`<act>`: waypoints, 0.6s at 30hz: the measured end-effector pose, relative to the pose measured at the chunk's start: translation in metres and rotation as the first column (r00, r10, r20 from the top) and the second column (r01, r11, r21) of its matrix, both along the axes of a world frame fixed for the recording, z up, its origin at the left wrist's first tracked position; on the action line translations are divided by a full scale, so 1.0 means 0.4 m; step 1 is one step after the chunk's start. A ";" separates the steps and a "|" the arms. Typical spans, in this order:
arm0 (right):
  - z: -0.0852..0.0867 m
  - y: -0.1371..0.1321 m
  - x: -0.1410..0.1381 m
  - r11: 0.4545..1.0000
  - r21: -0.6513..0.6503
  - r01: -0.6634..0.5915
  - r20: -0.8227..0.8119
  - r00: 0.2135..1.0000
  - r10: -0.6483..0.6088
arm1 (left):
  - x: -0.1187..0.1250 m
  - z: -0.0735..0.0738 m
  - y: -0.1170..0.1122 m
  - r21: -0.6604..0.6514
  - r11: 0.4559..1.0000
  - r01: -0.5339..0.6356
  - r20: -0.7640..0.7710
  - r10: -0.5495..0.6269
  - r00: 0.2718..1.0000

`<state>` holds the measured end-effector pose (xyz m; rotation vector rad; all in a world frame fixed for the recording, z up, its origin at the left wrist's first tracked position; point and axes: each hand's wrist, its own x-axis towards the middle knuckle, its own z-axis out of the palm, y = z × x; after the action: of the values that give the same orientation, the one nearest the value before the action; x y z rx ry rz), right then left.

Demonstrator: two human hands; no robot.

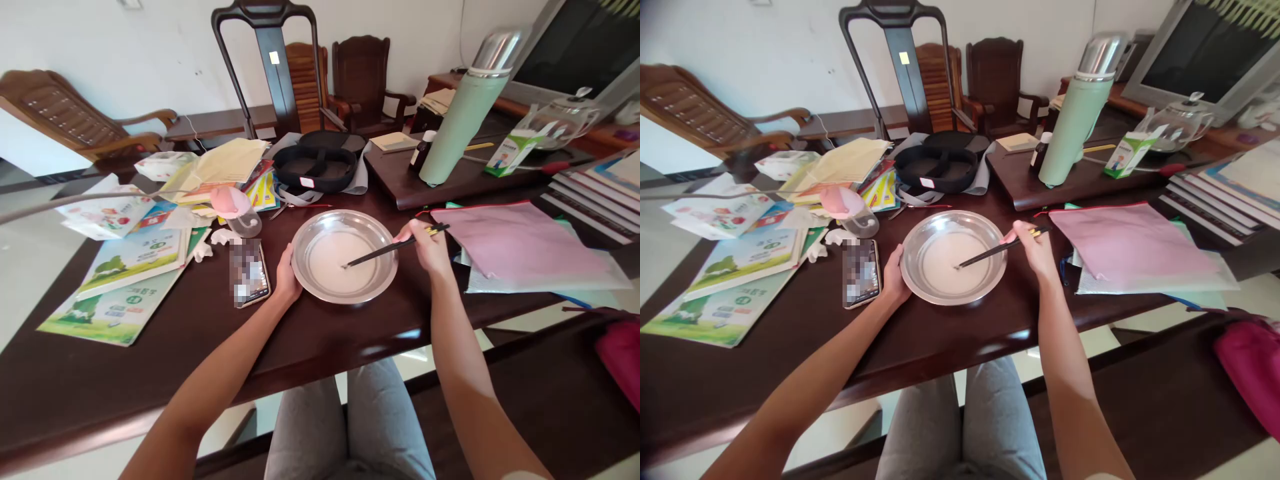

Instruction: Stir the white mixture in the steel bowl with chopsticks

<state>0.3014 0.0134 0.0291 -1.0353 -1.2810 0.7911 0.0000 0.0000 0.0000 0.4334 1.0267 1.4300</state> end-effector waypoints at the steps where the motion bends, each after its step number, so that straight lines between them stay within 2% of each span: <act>1: 0.002 -0.003 -0.003 0.999 -0.011 -0.051 0.031 0.998 0.051 | 0.000 0.000 0.000 0.000 1.000 -0.002 -0.003 0.002 1.000; 2: 0.003 -0.005 -0.006 0.997 -0.017 -0.081 0.057 0.995 0.081 | 0.000 -0.001 -0.001 0.001 1.000 -0.004 -0.005 0.004 1.000; 4: 0.006 -0.005 -0.008 0.998 -0.011 -0.059 0.073 0.996 0.060 | -0.001 -0.002 -0.002 0.005 1.000 -0.005 -0.005 0.005 1.000; 7: 0.003 0.004 0.000 0.996 0.011 0.093 0.000 0.996 -0.093 | -0.002 -0.003 -0.004 0.017 1.000 -0.011 0.000 0.011 1.000; 9: -0.001 0.008 0.005 0.990 0.010 0.138 -0.046 0.989 -0.137 | -0.003 -0.005 -0.005 0.015 1.000 -0.024 -0.006 0.024 1.000; 14: -0.001 0.000 -0.005 0.997 -0.020 -0.069 0.020 0.997 0.070 | -0.005 -0.007 -0.006 -0.013 0.999 -0.052 -0.026 0.052 0.998; 16: 0.000 -0.002 -0.005 0.998 -0.009 -0.057 0.037 0.998 0.057 | -0.005 -0.004 -0.007 -0.014 0.998 -0.054 -0.023 0.054 0.998; 18: 0.000 0.001 0.001 1.000 0.008 0.027 0.009 1.000 -0.027 | -0.005 -0.001 -0.007 -0.011 0.999 -0.044 -0.024 0.044 0.999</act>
<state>0.3017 0.0138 0.0290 -1.0486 -1.2750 0.7608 -0.0018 -0.0028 -0.0002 0.4226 1.0686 1.4609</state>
